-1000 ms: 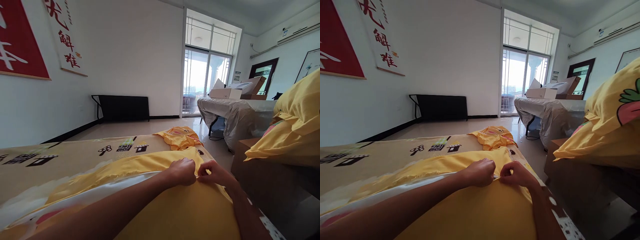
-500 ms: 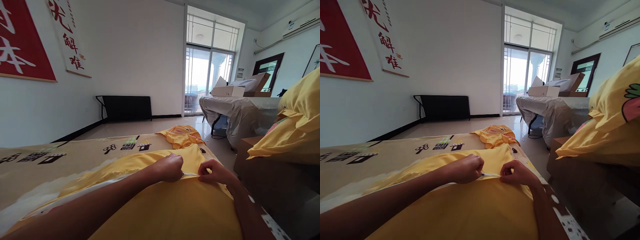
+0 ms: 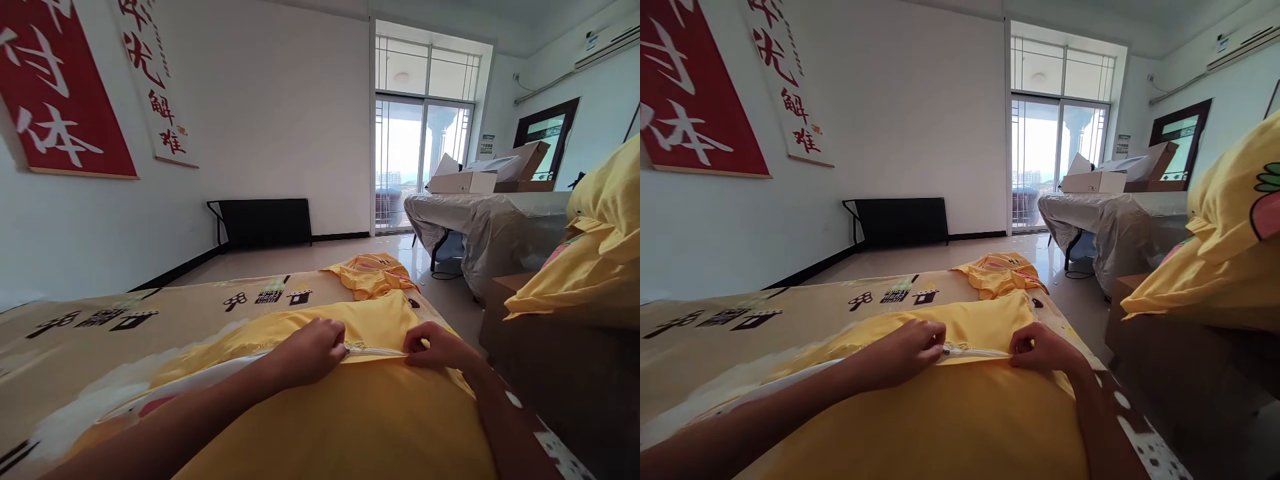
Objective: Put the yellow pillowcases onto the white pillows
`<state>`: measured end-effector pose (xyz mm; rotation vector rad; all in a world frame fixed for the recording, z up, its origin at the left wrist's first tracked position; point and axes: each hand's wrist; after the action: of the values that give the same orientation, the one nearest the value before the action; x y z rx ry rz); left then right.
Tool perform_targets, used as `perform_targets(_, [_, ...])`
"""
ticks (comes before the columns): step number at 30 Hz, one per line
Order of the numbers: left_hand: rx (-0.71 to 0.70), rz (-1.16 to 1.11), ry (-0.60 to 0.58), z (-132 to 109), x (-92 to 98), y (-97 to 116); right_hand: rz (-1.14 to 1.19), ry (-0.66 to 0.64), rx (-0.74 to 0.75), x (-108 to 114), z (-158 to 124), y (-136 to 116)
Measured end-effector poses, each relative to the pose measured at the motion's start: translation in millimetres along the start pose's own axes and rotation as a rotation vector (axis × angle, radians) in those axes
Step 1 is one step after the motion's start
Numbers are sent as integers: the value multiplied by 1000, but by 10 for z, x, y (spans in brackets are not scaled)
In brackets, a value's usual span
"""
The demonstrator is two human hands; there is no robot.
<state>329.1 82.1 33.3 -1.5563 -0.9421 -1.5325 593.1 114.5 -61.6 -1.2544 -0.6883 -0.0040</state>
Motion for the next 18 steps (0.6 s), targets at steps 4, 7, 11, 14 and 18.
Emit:
perform_targets(4, [8,1,25,-169,8,-50,-76,-20,32,-4,-34,-21])
perform_targets(7, [24,56,35,-247,19,-12,-216,214,115,-120,-59,-227])
perform_targets(11, [34,167,58,-268,19,63,-340,369,295,-498,-6,-817])
perform_targets(14, [45,148,71,-248,7,71,-459,183,331,-772,100,-1185])
perform_targets(18, [77,123,76,-247,6,24,-374,165,233,-960,242,-1181])
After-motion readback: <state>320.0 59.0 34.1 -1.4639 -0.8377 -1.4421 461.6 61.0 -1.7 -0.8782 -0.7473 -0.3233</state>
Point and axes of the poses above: each hand's wrist, its own z-axis towards the middle knuckle, its own x-axis out of the back of the hand, y = z × x, and after that the axes turned 11 degrees about z, right-handed
